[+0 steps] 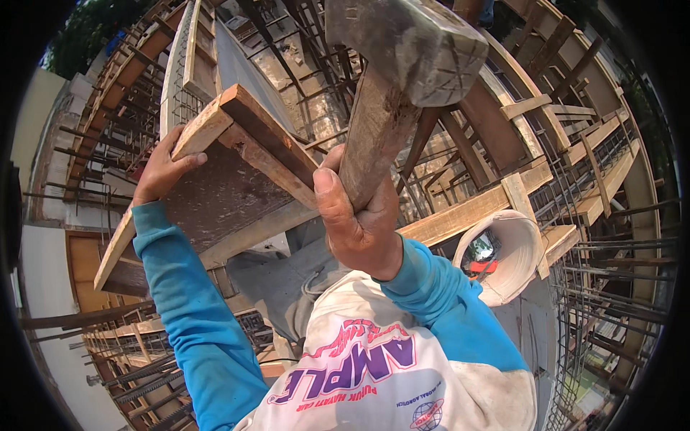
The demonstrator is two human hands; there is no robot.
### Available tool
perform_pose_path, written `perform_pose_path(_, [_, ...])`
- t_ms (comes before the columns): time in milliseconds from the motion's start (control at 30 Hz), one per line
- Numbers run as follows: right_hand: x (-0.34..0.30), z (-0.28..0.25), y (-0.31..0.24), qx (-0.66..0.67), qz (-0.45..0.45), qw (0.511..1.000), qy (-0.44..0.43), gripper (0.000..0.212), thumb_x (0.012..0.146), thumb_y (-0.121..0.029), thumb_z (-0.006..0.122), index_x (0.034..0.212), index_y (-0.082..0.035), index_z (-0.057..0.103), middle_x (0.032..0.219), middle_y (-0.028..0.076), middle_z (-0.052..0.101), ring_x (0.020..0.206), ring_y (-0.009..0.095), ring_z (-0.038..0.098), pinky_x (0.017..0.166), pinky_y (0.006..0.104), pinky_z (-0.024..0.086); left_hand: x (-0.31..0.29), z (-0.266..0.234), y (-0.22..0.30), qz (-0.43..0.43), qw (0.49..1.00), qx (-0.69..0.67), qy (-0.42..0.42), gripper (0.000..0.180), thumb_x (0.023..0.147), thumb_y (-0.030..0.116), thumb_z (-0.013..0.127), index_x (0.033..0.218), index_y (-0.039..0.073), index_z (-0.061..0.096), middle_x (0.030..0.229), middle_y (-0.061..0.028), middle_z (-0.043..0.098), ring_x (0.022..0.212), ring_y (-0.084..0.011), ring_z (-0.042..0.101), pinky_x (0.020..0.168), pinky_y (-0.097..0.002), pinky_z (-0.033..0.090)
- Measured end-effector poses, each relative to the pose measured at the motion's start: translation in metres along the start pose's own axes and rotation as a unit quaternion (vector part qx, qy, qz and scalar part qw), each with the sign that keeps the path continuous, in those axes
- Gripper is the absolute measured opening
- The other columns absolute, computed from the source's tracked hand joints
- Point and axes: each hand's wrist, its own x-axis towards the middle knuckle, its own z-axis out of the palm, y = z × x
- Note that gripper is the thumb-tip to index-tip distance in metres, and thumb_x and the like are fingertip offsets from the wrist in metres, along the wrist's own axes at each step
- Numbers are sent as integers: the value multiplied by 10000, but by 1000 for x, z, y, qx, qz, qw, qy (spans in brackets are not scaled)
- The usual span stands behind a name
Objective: The person hammers a piece of wood onto a larger formwork assembly using a hammer. They position the board and drive a nail into it to secure the structure.
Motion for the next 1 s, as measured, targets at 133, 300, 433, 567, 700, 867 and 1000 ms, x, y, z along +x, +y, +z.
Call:
perform_pose_path(133, [-35, -14, 69, -26, 87, 995, -43, 179, 1000, -207, 577, 978, -36, 527, 726, 33, 526, 565, 85, 445, 519, 252, 394, -1, 3, 15, 6, 1000, 18, -8, 771, 703, 345, 824, 1320, -18, 535, 1151, -120, 633, 1063, -200, 579, 936, -327, 454])
perform_pose_path(300, [-49, -68, 107, -50, 471, 880, -17, 172, 997, -209, 567, 1062, -103, 448, 632, -24, 416, 446, 72, 393, 399, 248, 368, -19, 8, 23, 78, 987, 134, 49, 788, 631, 227, 891, 1300, -7, 546, 1162, -191, 653, 1063, -315, 648, 937, -379, 496])
perform_pose_path(433, [-37, -103, 118, -64, 388, 917, 64, 275, 948, -204, 659, 1077, -70, 456, 720, 6, 501, 507, 97, 497, 446, 273, 449, -49, 18, 21, 93, 975, 180, 90, 778, 587, 82, 825, 1309, 4, 547, 1195, -189, 650, 1115, -358, 644, 963, -397, 501])
perform_pose_path(567, [-19, -107, 163, -145, 224, 963, -26, 513, 834, -235, 823, 1192, -24, 522, 900, 29, 566, 856, 168, 636, 789, 318, 553, -56, 23, 18, 93, 967, 205, 120, 763, 572, 52, 729, 1310, -18, 550, 1121, -175, 666, 1042, -279, 660, 970, -347, 483])
perform_pose_path(700, [-1, -75, 182, -131, 133, 975, -116, 641, 768, -254, 880, 1278, -24, 566, 964, 14, 536, 1011, 166, 553, 941, 308, 463, -51, 25, 33, 77, 971, 189, 123, 757, 555, 54, 786, 1283, -12, 590, 1194, -181, 671, 1094, -330, 670, 977, -380, 506])
perform_pose_path(867, [-3, -53, 201, -46, 156, 985, -50, 652, 755, -237, 890, 1295, -41, 582, 982, -1, 474, 925, 152, 471, 881, 286, 426, -48, 21, 38, 77, 968, 200, 130, 753, 553, 69, 798, 1269, -30, 589, 1145, -177, 687, 1054, -316, 682, 959, -368, 510])
perform_pose_path(1000, [13, -60, 181, 3, 161, 984, -69, 639, 759, -220, 886, 1292, -46, 581, 994, -6, 491, 952, 147, 488, 900, 295, 434, -48, 16, 56, 76, 970, 187, 134, 736, 564, 80, 806, 1260, -24, 591, 1117, -164, 695, 1032, -284, 690, 940, -364, 516])
